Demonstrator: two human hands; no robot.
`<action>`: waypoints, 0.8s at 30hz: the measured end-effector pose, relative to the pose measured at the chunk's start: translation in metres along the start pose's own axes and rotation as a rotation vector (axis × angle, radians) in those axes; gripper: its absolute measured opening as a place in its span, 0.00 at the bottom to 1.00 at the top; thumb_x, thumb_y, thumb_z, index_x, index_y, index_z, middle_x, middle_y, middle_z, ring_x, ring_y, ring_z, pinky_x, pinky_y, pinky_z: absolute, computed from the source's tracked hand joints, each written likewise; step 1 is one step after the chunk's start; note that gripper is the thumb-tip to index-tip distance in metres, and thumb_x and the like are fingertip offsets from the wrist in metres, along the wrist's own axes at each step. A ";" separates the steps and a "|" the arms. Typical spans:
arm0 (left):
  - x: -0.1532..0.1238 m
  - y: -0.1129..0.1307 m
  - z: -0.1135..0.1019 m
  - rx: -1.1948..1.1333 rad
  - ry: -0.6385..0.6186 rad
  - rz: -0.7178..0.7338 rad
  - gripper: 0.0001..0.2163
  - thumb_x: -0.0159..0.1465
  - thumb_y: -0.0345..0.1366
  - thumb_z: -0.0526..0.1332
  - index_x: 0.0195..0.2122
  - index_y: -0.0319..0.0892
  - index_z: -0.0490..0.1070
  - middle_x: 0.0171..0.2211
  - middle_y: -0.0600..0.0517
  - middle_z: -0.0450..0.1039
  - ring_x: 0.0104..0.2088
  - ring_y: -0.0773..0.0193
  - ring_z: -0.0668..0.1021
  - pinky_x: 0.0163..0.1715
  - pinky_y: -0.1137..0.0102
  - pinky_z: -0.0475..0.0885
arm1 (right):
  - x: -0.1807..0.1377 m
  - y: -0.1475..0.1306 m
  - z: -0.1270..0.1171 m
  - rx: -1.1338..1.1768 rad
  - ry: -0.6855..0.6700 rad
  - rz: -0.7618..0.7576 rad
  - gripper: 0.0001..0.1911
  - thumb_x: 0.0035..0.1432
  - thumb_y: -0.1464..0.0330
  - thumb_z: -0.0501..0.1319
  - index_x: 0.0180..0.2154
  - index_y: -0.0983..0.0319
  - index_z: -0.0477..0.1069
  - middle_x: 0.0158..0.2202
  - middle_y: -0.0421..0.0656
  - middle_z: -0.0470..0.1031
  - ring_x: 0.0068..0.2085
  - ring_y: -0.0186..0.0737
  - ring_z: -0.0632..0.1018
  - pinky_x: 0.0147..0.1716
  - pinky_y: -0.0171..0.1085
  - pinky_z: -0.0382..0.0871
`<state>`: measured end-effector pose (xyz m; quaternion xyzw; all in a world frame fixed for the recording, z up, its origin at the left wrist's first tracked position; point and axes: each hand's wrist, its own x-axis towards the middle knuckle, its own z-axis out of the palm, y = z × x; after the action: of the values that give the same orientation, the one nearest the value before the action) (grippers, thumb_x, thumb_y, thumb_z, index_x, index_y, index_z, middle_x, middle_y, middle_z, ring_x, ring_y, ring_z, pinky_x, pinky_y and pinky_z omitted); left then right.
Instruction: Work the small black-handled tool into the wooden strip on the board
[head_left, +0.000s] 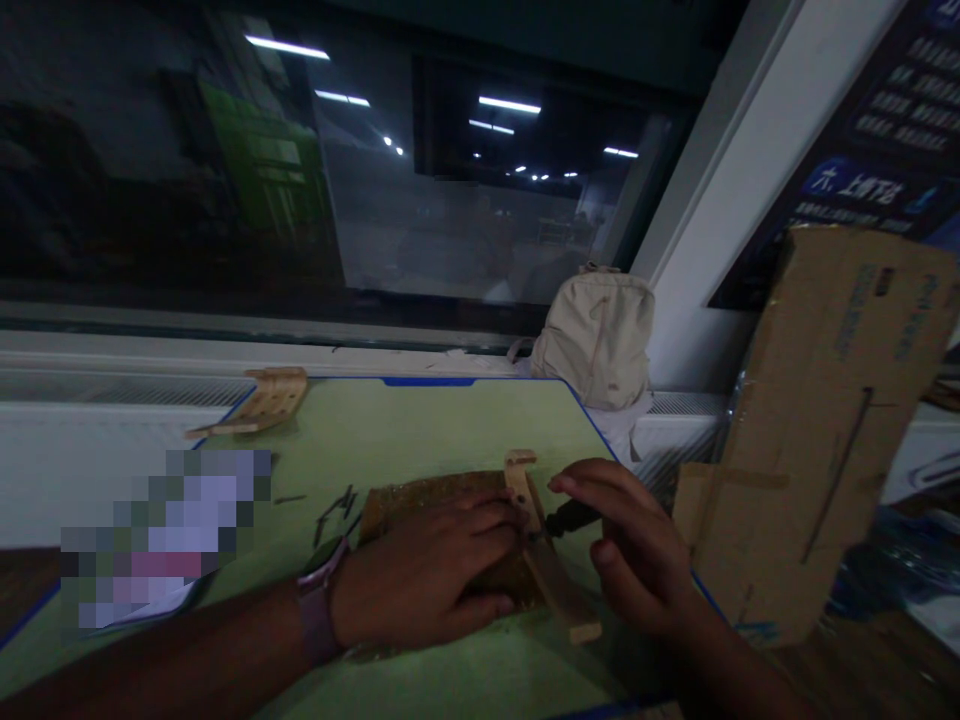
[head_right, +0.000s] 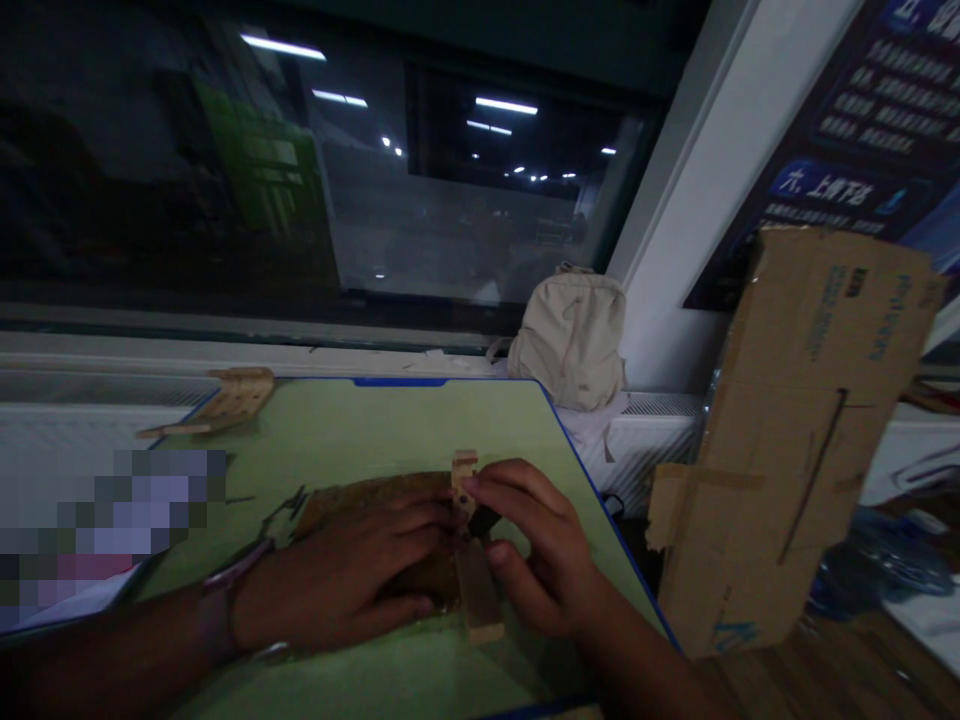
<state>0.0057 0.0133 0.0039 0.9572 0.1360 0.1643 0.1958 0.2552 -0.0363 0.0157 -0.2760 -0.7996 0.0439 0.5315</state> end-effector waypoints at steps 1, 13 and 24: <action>0.000 0.000 0.000 0.001 0.000 0.000 0.18 0.73 0.40 0.69 0.60 0.38 0.73 0.64 0.38 0.75 0.69 0.43 0.74 0.73 0.50 0.66 | 0.000 -0.001 0.001 0.024 -0.020 0.017 0.21 0.76 0.64 0.57 0.65 0.55 0.75 0.48 0.51 0.84 0.48 0.51 0.86 0.43 0.49 0.87; -0.001 -0.002 0.001 -0.012 -0.016 -0.008 0.19 0.74 0.40 0.68 0.62 0.39 0.72 0.64 0.39 0.75 0.67 0.44 0.74 0.71 0.50 0.68 | 0.000 0.011 0.004 -0.054 0.102 -0.098 0.21 0.68 0.60 0.71 0.60 0.54 0.79 0.34 0.44 0.80 0.32 0.42 0.82 0.28 0.38 0.79; -0.002 -0.003 0.001 -0.012 0.003 0.024 0.17 0.74 0.40 0.67 0.59 0.37 0.73 0.65 0.37 0.74 0.70 0.42 0.72 0.73 0.49 0.65 | -0.002 0.006 0.006 0.097 0.060 0.033 0.24 0.72 0.72 0.64 0.65 0.50 0.74 0.43 0.46 0.87 0.41 0.45 0.86 0.38 0.44 0.85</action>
<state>0.0042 0.0151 0.0011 0.9572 0.1238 0.1691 0.1996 0.2525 -0.0310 0.0096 -0.2642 -0.7756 0.0829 0.5672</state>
